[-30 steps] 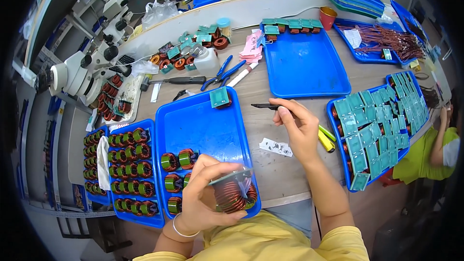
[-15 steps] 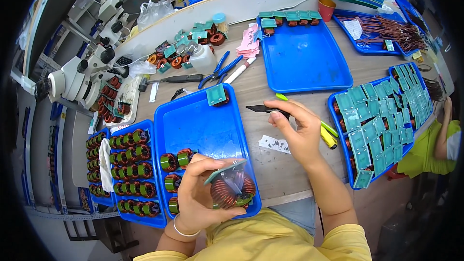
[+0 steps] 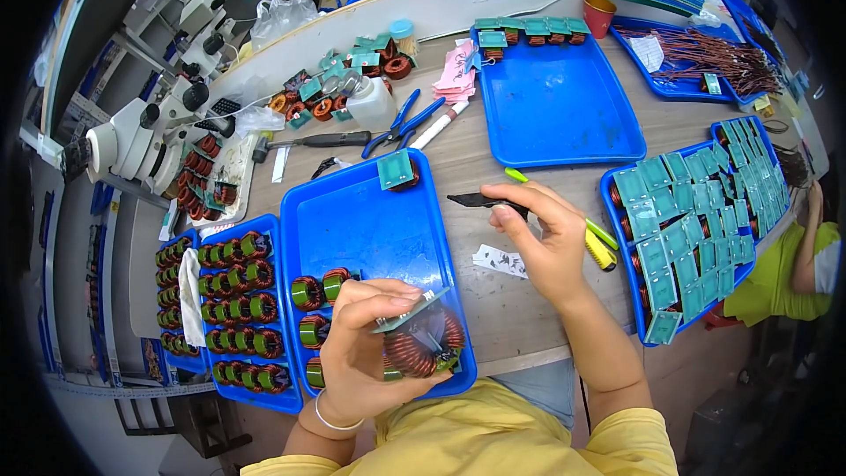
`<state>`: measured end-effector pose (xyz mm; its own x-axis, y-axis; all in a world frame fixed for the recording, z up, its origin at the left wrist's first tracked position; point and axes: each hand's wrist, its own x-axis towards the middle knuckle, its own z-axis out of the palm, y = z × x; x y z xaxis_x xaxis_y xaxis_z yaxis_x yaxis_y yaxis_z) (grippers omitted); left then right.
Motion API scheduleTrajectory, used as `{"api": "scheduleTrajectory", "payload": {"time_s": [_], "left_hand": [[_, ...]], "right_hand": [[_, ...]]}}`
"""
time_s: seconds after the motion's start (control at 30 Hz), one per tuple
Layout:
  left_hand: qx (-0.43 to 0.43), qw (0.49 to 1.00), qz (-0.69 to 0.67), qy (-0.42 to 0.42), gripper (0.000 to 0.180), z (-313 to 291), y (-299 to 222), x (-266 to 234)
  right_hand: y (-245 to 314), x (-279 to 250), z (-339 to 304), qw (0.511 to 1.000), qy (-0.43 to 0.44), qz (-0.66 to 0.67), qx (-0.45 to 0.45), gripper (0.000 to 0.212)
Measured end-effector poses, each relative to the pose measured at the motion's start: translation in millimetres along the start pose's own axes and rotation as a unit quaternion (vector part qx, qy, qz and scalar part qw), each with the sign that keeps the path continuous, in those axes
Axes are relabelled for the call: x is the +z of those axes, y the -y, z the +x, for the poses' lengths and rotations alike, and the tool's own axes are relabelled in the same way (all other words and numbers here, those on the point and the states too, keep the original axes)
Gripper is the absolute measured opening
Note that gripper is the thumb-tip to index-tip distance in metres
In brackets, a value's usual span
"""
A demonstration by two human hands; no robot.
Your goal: Assembling, marking, and checking electronic toroidal components at a factory production line.
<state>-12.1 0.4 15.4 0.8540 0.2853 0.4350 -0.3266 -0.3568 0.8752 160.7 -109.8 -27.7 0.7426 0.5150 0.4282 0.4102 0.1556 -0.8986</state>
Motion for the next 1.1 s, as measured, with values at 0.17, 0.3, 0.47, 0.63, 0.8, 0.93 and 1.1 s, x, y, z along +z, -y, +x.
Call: {"api": "scheduleTrajectory", "payload": {"time_s": [0.17, 0.3, 0.47, 0.63, 0.8, 0.93, 1.1], "left_hand": [[0.014, 0.998, 0.054, 0.002, 0.066, 0.4, -4.1, -1.3], [0.014, 0.998, 0.058, 0.001, 0.066, -0.1, -2.9, -2.2], [0.007, 0.999, 0.037, 0.007, 0.066, 0.8, -2.8, -2.2], [-0.007, 1.000, 0.024, 0.007, 0.067, -0.4, -1.6, -1.7], [0.003, 0.999, 0.042, 0.003, 0.067, 1.6, -1.7, 1.2], [0.010, 0.998, 0.068, -0.004, 0.067, 2.4, 0.1, 1.1], [-0.003, 0.997, 0.078, -0.012, 0.067, 2.4, 3.1, 1.3]], "right_hand": [[-0.5, -0.4, -0.3, 1.000, 0.004, -0.002, -0.002, 0.019], [0.1, 0.7, -0.5, 1.000, 0.004, -0.002, -0.022, 0.018], [8.3, -1.6, -2.5, 0.999, 0.003, -0.020, -0.048, 0.016], [18.3, -7.7, -7.8, 0.999, -0.004, -0.003, -0.050, 0.008], [20.2, -15.8, -9.2, 0.992, 0.005, 0.035, -0.120, 0.011], [35.2, -15.7, -9.0, 0.990, 0.015, 0.025, -0.137, 0.012], [50.7, -22.9, -11.9, 0.984, 0.068, -0.014, -0.161, 0.029]]}}
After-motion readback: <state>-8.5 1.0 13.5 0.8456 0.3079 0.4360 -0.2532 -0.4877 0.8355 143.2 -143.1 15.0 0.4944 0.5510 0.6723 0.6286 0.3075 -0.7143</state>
